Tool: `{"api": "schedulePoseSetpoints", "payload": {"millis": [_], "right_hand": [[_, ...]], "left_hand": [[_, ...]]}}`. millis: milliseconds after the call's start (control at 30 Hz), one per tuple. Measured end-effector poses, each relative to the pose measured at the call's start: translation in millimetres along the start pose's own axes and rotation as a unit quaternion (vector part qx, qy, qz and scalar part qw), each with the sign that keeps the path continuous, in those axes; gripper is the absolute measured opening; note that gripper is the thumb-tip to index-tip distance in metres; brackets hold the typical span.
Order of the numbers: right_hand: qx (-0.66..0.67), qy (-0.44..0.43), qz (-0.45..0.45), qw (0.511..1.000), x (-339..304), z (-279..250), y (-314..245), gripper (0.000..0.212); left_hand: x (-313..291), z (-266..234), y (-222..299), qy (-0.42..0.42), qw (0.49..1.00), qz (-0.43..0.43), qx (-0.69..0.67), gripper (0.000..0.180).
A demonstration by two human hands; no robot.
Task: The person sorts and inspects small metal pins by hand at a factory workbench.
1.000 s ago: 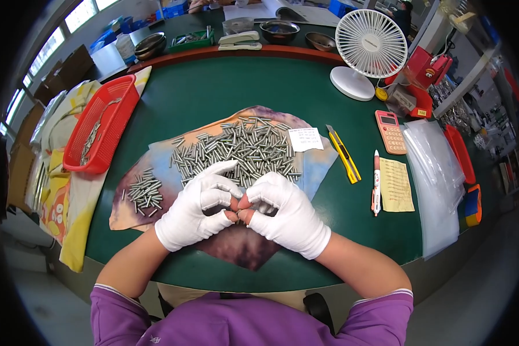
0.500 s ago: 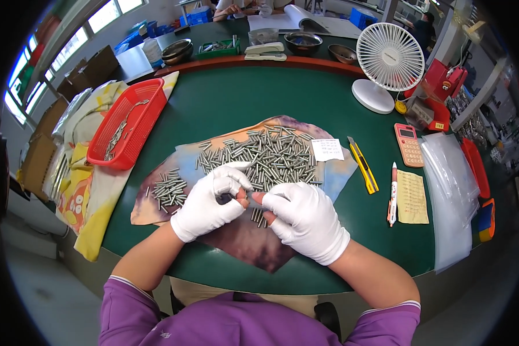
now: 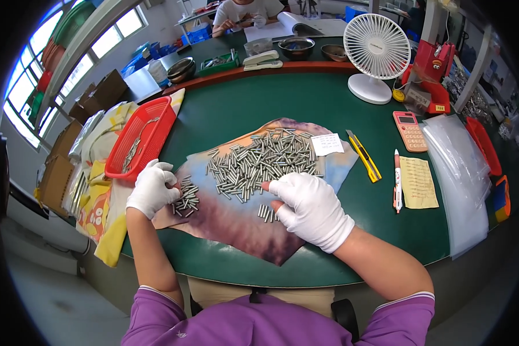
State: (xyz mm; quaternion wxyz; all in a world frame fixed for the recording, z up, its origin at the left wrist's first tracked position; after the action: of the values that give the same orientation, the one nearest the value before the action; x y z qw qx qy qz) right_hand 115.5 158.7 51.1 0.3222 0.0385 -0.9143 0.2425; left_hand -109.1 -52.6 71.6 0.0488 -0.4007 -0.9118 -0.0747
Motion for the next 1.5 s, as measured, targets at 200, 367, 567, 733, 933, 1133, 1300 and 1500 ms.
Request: {"api": "schedulePoseSetpoints", "payload": {"millis": [200,367,567,733,933,1133,1300,1500], "right_hand": [[-0.005,-0.025,0.017,1.000,1.4,1.8,1.7,0.028],[-0.058,-0.090,0.070,0.992,-5.4,5.0,2.6,0.021],[-0.070,-0.151,0.089,0.982,-6.5,6.5,-2.9,0.032],[-0.049,-0.174,0.111,0.977,-11.1,12.7,0.9,0.037],[-0.062,-0.160,0.102,0.980,-14.6,15.2,2.7,0.035],[-0.058,-0.155,0.074,0.983,-9.5,16.4,-0.2,0.030],[-0.045,-0.137,0.061,0.988,-6.9,13.8,-1.3,0.028],[-0.003,-0.136,0.061,0.989,-10.1,20.1,3.0,0.020]], "left_hand": [[8.0,7.9,14.4,0.016,0.996,0.061,-0.065,0.014],[-2.1,0.8,82.4,0.031,0.953,0.244,-0.175,0.019],[-12.6,25.6,121.2,0.027,0.925,0.336,-0.175,0.025],[-12.9,40.7,133.3,0.037,0.933,0.312,-0.178,0.033],[-11.3,49.9,135.4,0.028,0.931,0.310,-0.191,0.032],[-12.6,51.4,133.0,0.009,0.916,0.328,-0.229,0.030],[-11.9,43.4,123.4,0.002,0.927,0.293,-0.236,0.022],[-15.4,42.9,129.5,-0.014,0.912,0.339,-0.230,0.014]]}}
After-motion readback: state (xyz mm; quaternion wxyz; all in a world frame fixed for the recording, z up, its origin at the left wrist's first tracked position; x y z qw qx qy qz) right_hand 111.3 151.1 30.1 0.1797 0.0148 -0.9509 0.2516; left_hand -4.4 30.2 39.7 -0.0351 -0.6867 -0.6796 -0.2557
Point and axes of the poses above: each hand's wrist, its own x-axis towards the middle knuckle, its own z-axis out of the palm, y = z × x, the point moved 5 cm from there along x, towards the middle knuckle
